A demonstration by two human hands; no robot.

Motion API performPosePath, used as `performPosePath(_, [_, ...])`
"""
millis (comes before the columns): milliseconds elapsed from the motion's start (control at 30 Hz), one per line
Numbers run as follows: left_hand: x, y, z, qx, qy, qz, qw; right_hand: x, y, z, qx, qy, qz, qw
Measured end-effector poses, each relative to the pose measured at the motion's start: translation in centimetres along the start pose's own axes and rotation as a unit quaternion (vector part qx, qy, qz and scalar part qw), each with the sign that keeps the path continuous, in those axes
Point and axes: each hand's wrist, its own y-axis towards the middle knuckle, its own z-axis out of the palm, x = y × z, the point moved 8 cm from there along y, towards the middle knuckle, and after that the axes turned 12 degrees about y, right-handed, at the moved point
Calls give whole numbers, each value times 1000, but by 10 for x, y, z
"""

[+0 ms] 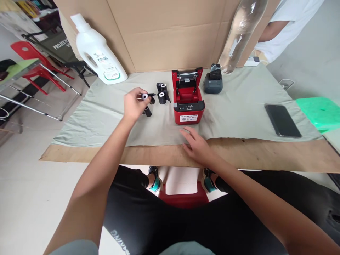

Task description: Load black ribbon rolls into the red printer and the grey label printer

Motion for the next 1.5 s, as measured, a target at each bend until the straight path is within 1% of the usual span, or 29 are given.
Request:
performPosePath(100, [25,43,4,32,64,-58,996,-1,0,0,0,-13,1,1000])
performPosePath(200, [41,64,22,90,144,-87,982,-2,0,0,9,-9,14,1000])
performPosePath(267, [48,67,36,137,187,-98,968,-2,0,0,14,-2,20,1000])
performPosePath(333, [52,66,46,165,217,-102,957,-2,0,0,16,1,22,1000])
performPosePath(400, [53,65,51,174,239,-100,950,-1,0,0,17,1,23,1000])
performPosePath(500, [52,64,51,191,265,-106,939,0,0,-1,15,-4,20,1000])
performPosePath(533, [49,64,49,184,275,-101,938,0,0,-1,15,-5,18,1000])
performPosePath(567, [42,64,45,164,287,-86,940,0,1,-1,15,-7,16,1000])
performPosePath(633, [22,64,38,103,309,-33,945,1,1,0,15,-11,13,1000])
performPosePath(667, [10,61,38,86,316,-5,945,1,1,0,16,-13,12,1000])
performPosePath(700, [1,58,43,87,321,17,943,1,1,0,16,-14,10,1000])
performPosePath(800, [-15,44,68,141,335,37,931,0,1,0,14,-15,6,1000])
performPosePath(833, [-18,41,75,140,341,38,929,0,1,0,15,-16,5,1000])
performPosePath(933, [-25,35,88,97,346,23,933,0,0,0,14,-14,6,1000])
performPosePath(1000, [-23,32,94,83,331,-11,940,1,0,-2,12,-9,4,1000])
performPosePath(1133, [-13,28,101,80,272,-82,955,4,0,-1,14,1,2,1000])
performPosePath(1200, [-12,27,100,71,229,-82,967,2,0,-1,10,8,1,1000])
performPosePath(1233, [-12,27,96,56,201,-73,975,0,0,-2,3,13,0,1000])
performPosePath(1333, [-23,21,72,-18,104,-21,994,-3,5,-15,-36,27,-33,998])
performPosePath(1400, [-37,7,48,-57,47,25,997,-1,11,-35,-82,31,-69,994])
performPosePath(1433, [-47,-3,36,-63,26,49,996,2,15,-48,-108,33,-82,990])
performPosePath(1500, [-69,-28,16,-44,4,92,995,11,24,-75,-155,43,-82,984])
